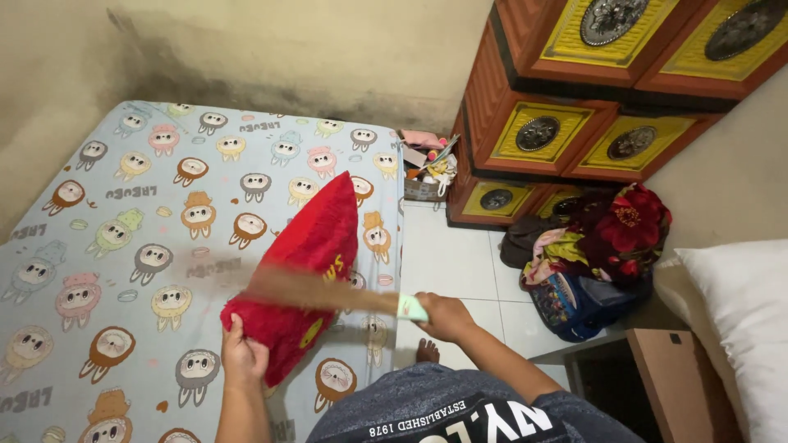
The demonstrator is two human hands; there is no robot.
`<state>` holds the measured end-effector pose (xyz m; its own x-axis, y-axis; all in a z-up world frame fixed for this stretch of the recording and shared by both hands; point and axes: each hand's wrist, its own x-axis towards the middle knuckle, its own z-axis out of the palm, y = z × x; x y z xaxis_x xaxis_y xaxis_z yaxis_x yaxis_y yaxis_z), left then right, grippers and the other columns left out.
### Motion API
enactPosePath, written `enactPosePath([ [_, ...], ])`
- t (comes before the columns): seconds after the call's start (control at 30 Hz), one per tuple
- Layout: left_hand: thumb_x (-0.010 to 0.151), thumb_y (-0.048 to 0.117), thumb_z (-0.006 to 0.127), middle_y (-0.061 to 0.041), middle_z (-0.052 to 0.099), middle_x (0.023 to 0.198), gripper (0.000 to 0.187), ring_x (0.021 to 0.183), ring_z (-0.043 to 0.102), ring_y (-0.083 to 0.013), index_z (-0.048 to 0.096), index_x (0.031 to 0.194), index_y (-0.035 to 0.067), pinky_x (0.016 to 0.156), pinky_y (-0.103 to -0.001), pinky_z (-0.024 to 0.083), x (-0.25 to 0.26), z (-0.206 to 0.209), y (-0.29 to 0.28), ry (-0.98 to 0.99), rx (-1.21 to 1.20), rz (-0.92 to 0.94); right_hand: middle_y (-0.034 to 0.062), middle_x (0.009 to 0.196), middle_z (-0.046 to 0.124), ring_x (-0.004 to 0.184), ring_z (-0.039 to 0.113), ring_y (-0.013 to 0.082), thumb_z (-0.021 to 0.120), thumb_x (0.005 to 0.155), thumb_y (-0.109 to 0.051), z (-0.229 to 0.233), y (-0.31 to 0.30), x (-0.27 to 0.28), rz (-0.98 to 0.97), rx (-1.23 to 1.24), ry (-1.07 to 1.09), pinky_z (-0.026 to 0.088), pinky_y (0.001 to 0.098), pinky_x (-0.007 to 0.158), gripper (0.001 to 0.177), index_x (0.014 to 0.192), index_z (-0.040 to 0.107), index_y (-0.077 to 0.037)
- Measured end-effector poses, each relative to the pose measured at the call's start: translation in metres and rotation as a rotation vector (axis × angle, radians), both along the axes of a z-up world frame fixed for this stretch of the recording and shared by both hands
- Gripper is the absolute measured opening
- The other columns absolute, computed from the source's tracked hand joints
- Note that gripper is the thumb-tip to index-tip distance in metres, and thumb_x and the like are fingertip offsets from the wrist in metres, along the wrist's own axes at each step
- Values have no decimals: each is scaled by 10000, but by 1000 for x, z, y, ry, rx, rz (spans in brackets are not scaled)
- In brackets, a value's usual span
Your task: The person uses a small broom to dust a plush toy and then a red pillow. They hold each item with one hand and sweep the surface with the broom in the other hand, flipping the pillow to clean both sides.
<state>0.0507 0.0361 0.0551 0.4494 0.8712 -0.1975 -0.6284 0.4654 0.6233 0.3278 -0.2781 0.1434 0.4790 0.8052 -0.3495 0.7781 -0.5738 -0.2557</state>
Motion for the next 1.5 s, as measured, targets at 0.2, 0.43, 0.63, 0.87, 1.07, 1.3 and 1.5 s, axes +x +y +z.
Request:
enactPosePath([
  [0.2, 1051, 320, 585, -56, 688, 1254, 259, 1179, 647, -218, 612, 1270, 184, 1078, -439, 519, -10, 6, -2, 9, 23, -8, 37, 938, 667, 762, 671, 179, 448, 1067, -471, -11, -23, 26, -318, -196, 41, 567, 302, 544, 341, 1248, 472, -184],
  [0.43, 1037, 340, 566, -82, 655, 1306, 329, 1225, 609, -252, 566, 1328, 187, 1134, -460, 470, -11, 6, -7, 72, 36, -13, 192, 1089, 727, 917, 704, 426, 549, 951, -588, -15, -36, 44, -597, 34, -27, 522, 547, 712, 559, 1251, 454, -125],
  [0.63, 1037, 297, 570, -87, 666, 1300, 349, 1172, 636, -191, 568, 1359, 160, 1093, -346, 484, -10, 3, -13, 202, 114, -14, 1, 1155, 680, 834, 661, 141, 613, 993, -408, 53, 4, -21, -215, 44, 207, 587, 241, 624, 501, 1451, 489, -249],
  [0.87, 1020, 204, 566, -135, 641, 1322, 414, 1180, 612, -239, 553, 1414, 80, 1060, -377, 490, -17, 19, -33, 341, 134, 43, 192, 1219, 642, 983, 679, 416, 499, 982, -621, -12, -22, 70, -146, -78, -31, 537, 551, 755, 619, 1367, 408, -146],
  [1.07, 869, 187, 573, -217, 542, 1354, 720, 1142, 567, -390, 394, 1561, 101, 988, -456, 470, -35, -25, -24, 852, 747, 71, 183, 1104, 723, 974, 697, 444, 530, 895, -674, -36, -21, 119, -436, 173, -22, 511, 571, 765, 597, 1240, 473, -191],
  [1.3, 800, 223, 649, -238, 689, 887, 841, 1028, 624, -385, 343, 1469, -184, 825, -397, 577, 18, -17, -32, 1210, 1473, 128, 146, 1206, 624, 894, 654, 350, 681, 928, -449, -11, -3, 70, 188, 240, 99, 530, 498, 696, 568, 1354, 510, -114],
  [1.5, 1073, 483, 513, -117, 673, 1243, 376, 1024, 668, -304, 507, 1369, 252, 861, -555, 551, 73, 18, -59, 134, 19, 82, 82, 1078, 703, 862, 695, 271, 592, 954, -501, -27, -7, 117, -70, 131, 211, 535, 439, 678, 443, 1257, 499, -192],
])
